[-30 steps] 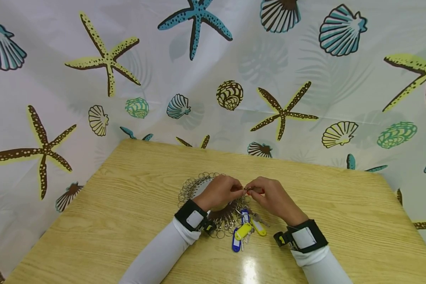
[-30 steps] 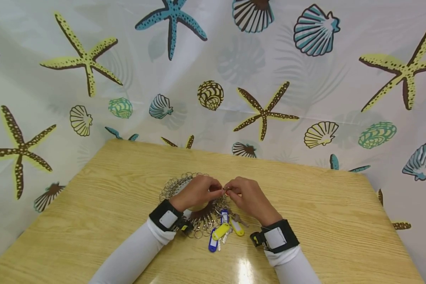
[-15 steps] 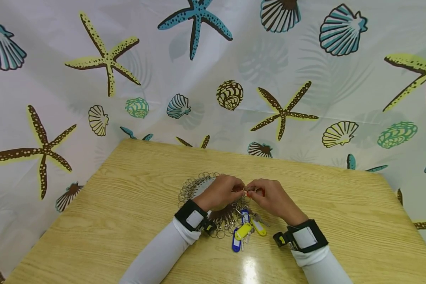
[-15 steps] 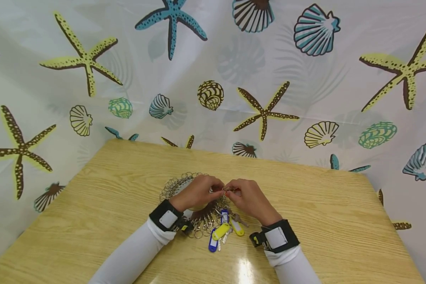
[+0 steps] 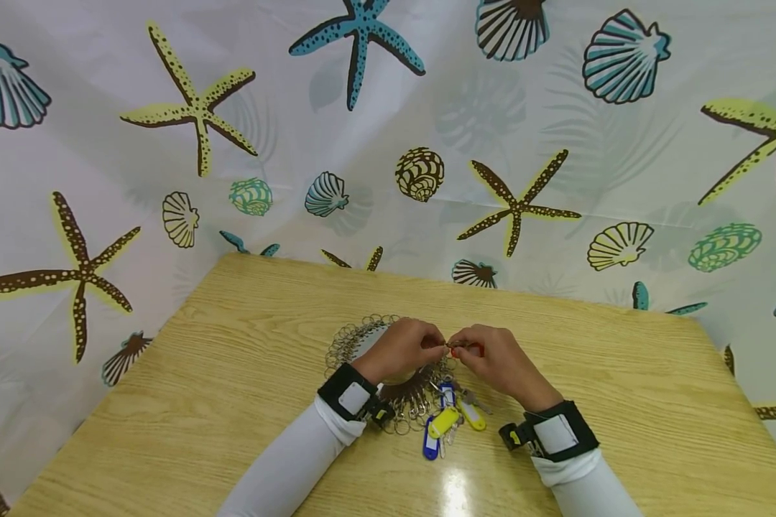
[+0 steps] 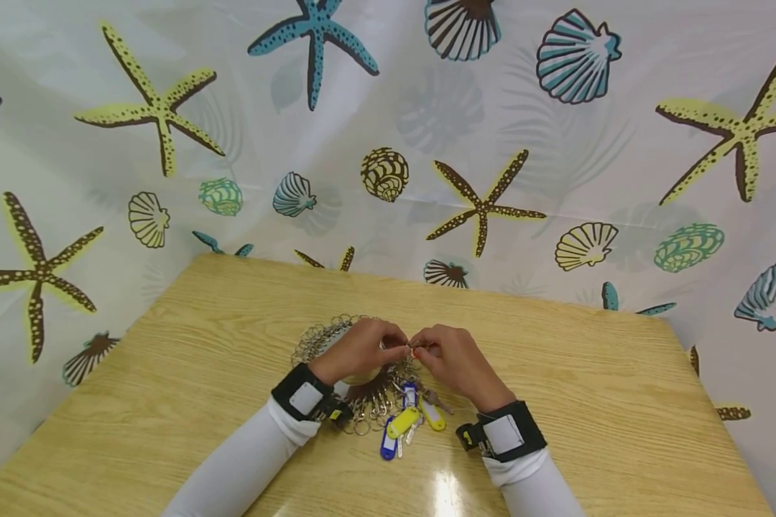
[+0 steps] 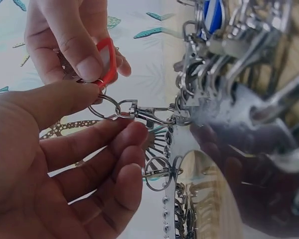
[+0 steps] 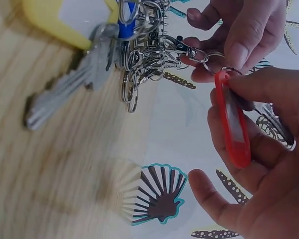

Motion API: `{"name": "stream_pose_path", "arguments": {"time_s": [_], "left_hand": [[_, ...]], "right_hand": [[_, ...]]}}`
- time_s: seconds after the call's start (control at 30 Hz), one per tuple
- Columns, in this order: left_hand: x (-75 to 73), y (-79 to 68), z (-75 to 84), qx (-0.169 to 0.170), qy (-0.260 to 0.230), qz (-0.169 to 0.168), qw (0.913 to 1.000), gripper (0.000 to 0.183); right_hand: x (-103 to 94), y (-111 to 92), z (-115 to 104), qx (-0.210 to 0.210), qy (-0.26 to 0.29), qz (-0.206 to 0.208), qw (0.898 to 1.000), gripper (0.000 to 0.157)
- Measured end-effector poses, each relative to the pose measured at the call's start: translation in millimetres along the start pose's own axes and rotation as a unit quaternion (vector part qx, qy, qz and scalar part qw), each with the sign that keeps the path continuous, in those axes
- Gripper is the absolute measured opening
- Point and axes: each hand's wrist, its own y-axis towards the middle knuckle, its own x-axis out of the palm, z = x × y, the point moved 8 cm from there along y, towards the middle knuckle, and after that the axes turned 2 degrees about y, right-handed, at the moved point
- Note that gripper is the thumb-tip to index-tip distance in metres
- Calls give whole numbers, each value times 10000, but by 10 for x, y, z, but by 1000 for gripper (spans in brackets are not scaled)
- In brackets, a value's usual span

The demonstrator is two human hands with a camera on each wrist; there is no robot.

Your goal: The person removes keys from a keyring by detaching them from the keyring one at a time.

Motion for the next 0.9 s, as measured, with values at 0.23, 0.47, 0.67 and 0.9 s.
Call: {"name": "stream_pose_path", "arguments": {"time_s": [0.23,0.47,0.67,0.9], "left_hand": [[13,7,-35,-229,36,-112,9997,23],[11,8,-21,-121,151,-72,9998,21],[14,8,9,60,275,-32,9996,19],[6,0,38,181,354,-20,9992,19]], "right_hand": [[-21,-10,-57,-511,-11,164,9986,12],[10,1,-23,-291,-64,17,9996,10],[24,3,-14,-64,56,-157,9998,11],[15,-1,-13,55,187,-202,9996,11]]}}
